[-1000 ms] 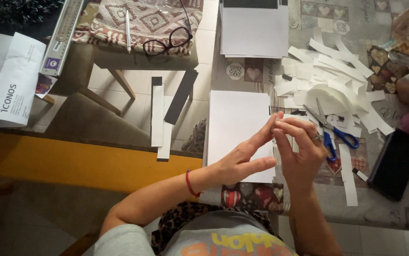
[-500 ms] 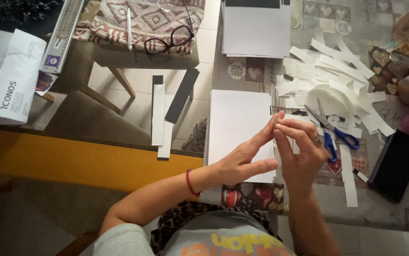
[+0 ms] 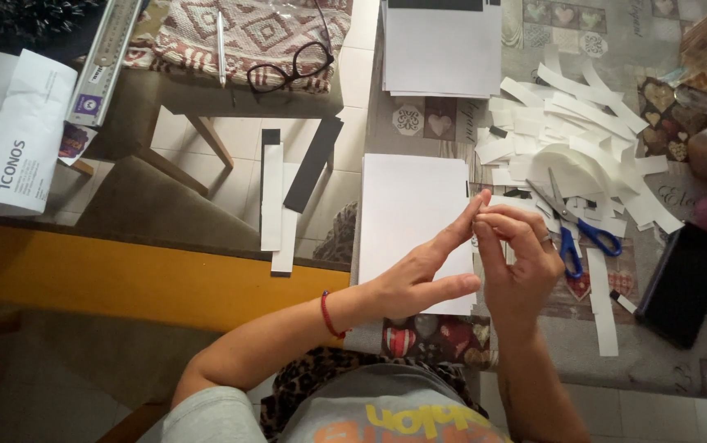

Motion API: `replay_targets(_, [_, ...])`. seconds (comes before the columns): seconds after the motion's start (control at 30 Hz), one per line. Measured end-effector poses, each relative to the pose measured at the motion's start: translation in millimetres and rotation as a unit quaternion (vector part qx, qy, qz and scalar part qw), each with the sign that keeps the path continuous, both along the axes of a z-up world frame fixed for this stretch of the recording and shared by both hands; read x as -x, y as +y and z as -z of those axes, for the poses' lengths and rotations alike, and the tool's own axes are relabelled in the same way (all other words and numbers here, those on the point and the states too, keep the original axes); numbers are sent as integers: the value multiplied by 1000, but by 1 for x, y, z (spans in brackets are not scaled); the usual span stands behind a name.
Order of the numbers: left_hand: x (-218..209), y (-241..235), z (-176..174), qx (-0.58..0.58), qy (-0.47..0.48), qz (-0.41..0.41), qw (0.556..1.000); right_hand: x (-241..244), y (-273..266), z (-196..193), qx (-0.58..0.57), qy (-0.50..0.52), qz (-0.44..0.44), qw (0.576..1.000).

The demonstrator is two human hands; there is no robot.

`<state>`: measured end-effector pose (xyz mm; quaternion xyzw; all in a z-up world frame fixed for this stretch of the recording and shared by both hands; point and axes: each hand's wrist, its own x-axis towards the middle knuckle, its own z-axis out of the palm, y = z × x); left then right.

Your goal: The person is manually assembling or decorating a book by precisely placing paper strips and trimming them with scissors.

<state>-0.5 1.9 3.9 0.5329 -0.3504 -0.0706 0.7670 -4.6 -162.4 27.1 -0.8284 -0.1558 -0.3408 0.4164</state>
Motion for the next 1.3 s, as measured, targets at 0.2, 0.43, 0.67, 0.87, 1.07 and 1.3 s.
replay_targets(0.2, [-1, 1, -2, -3, -3, 0, 1000, -1, -4, 4, -1, -3, -5, 1000])
replay_targets(0.43, [-1, 1, -1, 3, -1, -3, 1000, -2, -5, 4, -8, -9, -15, 1000])
replay_targets(0.67, [1, 3, -4, -7, -12, -2, 1000, -1, -4, 3, -11, -5, -16, 1000])
replay_targets(0.87, [1, 1, -2, -6, -18, -7, 1000, -2, -6, 8, -6, -11, -16, 1000])
replay_targets(1.07, [1, -3, 5, -55, -106, -56, 991, 3, 1, 5, 16, -28, 3, 999])
replay_targets(1.3, [4, -7, 11, -84, -151, -84, 981, -2, -13, 28, 54, -35, 15, 998])
